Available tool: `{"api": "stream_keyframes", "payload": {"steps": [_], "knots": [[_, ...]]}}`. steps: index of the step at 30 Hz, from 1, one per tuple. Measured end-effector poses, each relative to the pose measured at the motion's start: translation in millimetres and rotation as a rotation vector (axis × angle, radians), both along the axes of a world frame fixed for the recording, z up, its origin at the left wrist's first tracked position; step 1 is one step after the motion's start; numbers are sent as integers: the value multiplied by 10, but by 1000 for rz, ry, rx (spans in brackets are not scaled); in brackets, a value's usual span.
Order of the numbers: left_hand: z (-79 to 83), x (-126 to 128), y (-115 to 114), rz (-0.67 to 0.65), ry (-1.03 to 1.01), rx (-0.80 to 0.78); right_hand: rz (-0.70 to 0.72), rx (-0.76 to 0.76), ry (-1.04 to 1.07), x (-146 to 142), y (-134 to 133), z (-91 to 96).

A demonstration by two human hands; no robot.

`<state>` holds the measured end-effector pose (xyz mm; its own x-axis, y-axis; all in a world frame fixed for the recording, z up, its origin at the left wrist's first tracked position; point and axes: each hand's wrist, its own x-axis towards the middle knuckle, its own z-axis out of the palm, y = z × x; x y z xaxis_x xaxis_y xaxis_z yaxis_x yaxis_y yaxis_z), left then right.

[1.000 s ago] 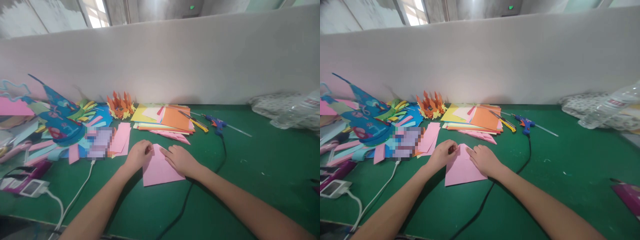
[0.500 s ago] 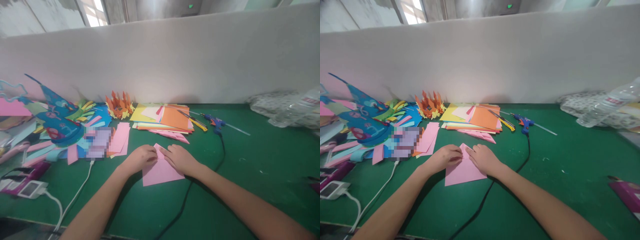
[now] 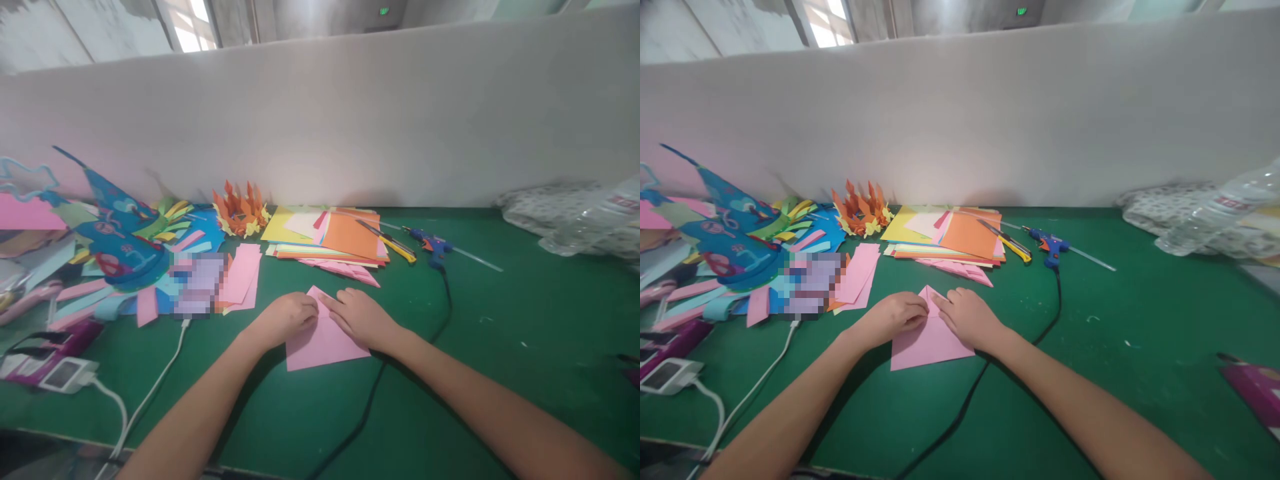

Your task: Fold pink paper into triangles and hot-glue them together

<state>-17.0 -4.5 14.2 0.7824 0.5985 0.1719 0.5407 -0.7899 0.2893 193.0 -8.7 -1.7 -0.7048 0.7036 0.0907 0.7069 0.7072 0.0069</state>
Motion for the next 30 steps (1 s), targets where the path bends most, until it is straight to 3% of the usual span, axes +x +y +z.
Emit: {"api": "stream_keyframes", "payload": {"steps": [14,24,30], "knots": [[-48,-41,38,-40,-86,-35,7,-13,46,14,13,-3],[-71,-52,55,-36,-131,-61,85,61,244,-21,-7,-92],[-80,-55,55,-29,-122,-32,86,49,241,-38,7,-89]]}}
